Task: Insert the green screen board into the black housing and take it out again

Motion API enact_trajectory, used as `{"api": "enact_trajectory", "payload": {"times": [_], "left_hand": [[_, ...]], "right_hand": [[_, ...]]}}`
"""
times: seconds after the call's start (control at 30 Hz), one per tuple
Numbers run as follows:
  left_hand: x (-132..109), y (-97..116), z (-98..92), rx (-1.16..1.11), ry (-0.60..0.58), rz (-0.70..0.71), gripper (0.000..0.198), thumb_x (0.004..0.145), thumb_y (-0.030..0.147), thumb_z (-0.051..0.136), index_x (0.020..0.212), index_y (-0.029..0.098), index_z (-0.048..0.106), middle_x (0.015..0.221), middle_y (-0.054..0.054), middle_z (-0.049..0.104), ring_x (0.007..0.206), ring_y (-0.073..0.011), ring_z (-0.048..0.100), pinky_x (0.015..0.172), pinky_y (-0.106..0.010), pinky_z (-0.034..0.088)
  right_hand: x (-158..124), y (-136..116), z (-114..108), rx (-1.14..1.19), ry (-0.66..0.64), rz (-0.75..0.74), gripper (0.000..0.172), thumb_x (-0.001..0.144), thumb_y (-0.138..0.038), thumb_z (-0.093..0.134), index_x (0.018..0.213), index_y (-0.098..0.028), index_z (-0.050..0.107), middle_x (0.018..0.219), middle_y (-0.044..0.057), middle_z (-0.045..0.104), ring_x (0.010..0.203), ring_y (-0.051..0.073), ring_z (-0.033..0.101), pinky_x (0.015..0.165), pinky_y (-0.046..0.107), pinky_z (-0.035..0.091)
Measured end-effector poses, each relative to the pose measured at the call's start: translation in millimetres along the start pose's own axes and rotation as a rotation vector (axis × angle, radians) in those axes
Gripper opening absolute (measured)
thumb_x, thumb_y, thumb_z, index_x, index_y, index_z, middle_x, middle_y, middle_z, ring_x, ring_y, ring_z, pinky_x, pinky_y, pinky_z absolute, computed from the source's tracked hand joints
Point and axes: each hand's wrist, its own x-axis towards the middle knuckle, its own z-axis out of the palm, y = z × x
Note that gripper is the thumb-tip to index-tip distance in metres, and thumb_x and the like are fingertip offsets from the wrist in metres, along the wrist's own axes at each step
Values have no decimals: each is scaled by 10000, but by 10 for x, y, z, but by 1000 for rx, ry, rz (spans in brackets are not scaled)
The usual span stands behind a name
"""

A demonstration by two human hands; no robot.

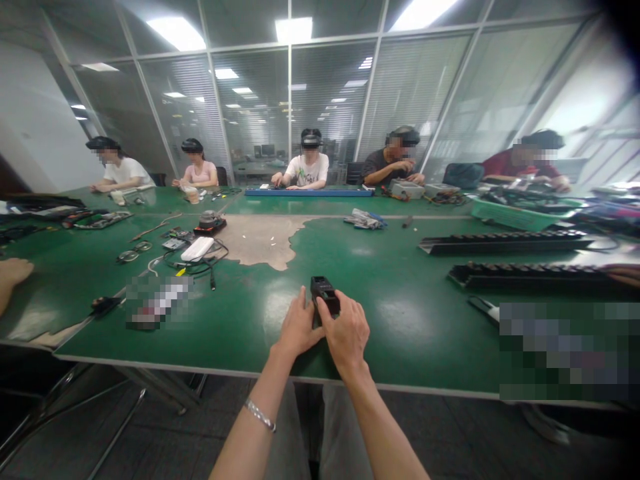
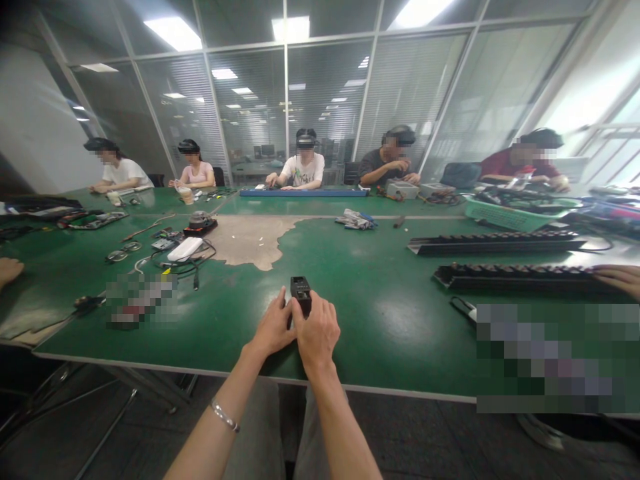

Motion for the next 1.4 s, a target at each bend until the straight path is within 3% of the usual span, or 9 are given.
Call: {"api": "enact_trajectory", "payload": {"times": [0.17, 0.47, 0.67, 0.8, 0.97, 1.2, 1.4], "left_hand": [[4, 0, 1, -3, -2, -26, 816, 777, 534, 730, 1438, 181, 407, 1629, -207, 144, 1439, -400, 316, 1158, -558, 291], [-2, -33, 14, -11, 5, 2, 662, 821, 477, 691, 1385, 214, 464, 1646, -154, 125, 1463, -375, 275, 1173, -558, 266], [10, -50, 31, -2, -1, 1, 649, 836, 509, 671, 1373, 201, 474, 1646, -162, 116, 1455, -372, 295, 1176, -544, 266], [12, -39, 19, -6, 5, 4, 664, 824, 500, 687, 1370, 191, 472, 1645, -170, 115, 1456, -373, 292, 1176, -528, 272], [5, -18, 4, -20, 6, -2, 672, 814, 457, 700, 1385, 195, 459, 1646, -163, 120, 1463, -374, 275, 1180, -523, 269], [12, 9, -26, 15, -44, -32, 639, 836, 443, 663, 1394, 200, 467, 1656, -123, 100, 1465, -360, 274, 1197, -489, 244], [9, 17, -39, 24, -64, -28, 626, 856, 449, 637, 1404, 204, 458, 1651, -129, 129, 1471, -339, 270, 1208, -481, 212]], "right_hand": [[157, 115, -64, 2, 70, 77, 553, 937, -569, 482, 1206, -107, 626, 1116, 142, 679, 1048, 246, 591, 957, 345, 410], [-64, 609, -164, -65, 12, 125, 577, 918, -588, 482, 1203, -104, 614, 1091, 159, 683, 990, 264, 618, 928, 379, 423], [-133, 610, -144, -185, -109, 131, 552, 869, -496, 575, 1246, -94, 554, 1099, 158, 655, 1020, 277, 589, 889, 361, 418], [-98, 586, -148, -278, -149, 157, 655, 848, -545, 589, 1286, -61, 528, 1082, 184, 631, 1020, 298, 571, 868, 372, 413], [-51, 562, -157, -324, -167, 161, 605, 848, -560, 588, 1213, -77, 579, 1027, 164, 617, 978, 291, 561, 841, 364, 408], [-53, 596, -139, -281, -180, 175, 430, 864, -518, 572, 1048, -136, 649, 944, 120, 616, 907, 257, 555, 795, 340, 397], [29, 520, -196, -134, -111, 217, 415, 863, -540, 562, 990, -160, 669, 902, 91, 633, 831, 229, 573, 763, 328, 400]]}}
